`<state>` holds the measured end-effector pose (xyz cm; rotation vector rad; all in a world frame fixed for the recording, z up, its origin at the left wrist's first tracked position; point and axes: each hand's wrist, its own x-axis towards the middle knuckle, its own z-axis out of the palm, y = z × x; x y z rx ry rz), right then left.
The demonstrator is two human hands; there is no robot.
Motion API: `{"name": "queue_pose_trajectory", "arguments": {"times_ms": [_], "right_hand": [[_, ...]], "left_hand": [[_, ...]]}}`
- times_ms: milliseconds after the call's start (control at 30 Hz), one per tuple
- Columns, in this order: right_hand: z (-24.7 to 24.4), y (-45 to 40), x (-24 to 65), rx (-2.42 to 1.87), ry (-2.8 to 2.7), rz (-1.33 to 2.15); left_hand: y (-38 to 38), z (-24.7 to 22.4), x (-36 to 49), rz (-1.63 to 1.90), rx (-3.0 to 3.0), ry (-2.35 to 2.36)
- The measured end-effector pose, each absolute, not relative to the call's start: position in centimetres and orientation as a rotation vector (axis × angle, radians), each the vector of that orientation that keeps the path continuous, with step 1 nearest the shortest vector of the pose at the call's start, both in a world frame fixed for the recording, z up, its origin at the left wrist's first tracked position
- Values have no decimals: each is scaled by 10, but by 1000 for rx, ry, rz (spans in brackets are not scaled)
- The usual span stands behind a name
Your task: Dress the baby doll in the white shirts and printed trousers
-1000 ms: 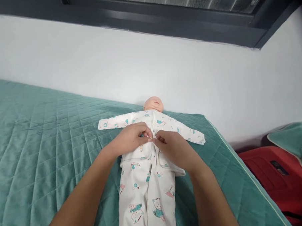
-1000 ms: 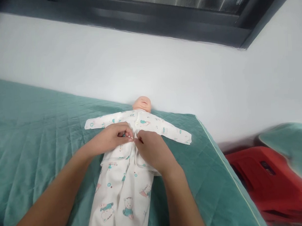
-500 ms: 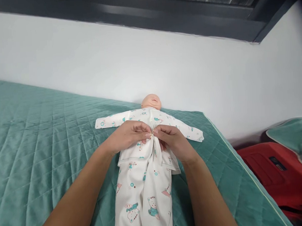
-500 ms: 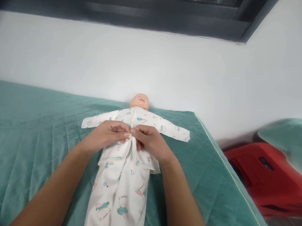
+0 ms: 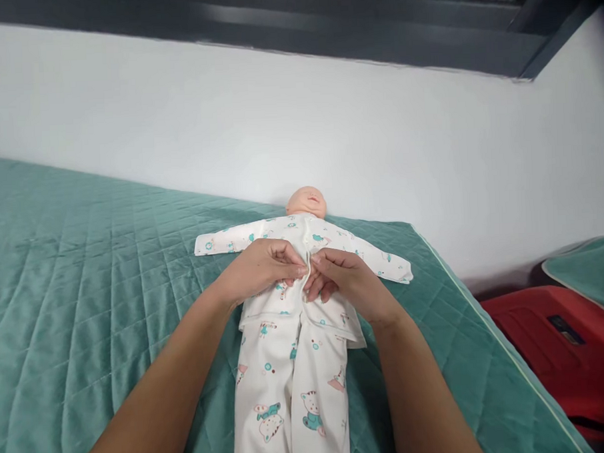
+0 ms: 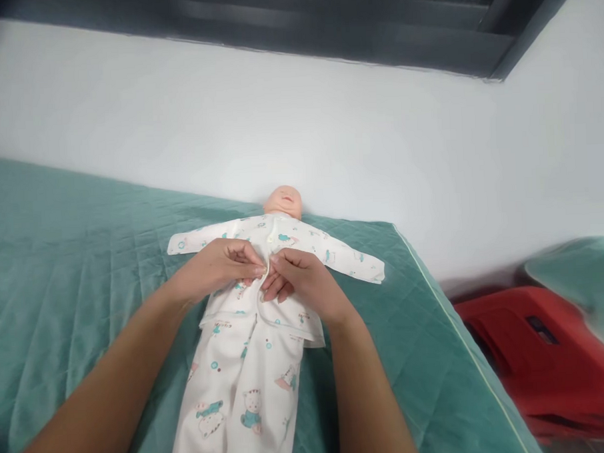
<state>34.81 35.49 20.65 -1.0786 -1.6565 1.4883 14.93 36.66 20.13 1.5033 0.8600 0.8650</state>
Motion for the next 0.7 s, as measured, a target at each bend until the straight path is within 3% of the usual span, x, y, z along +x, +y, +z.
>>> {"name": "queue_pose_trajectory", "arguments": {"times_ms": [700], "right_hand": [[205,354,348,-1077,-1578,1526]], "left_hand": [[362,207,148,783,1649,1028]]}}
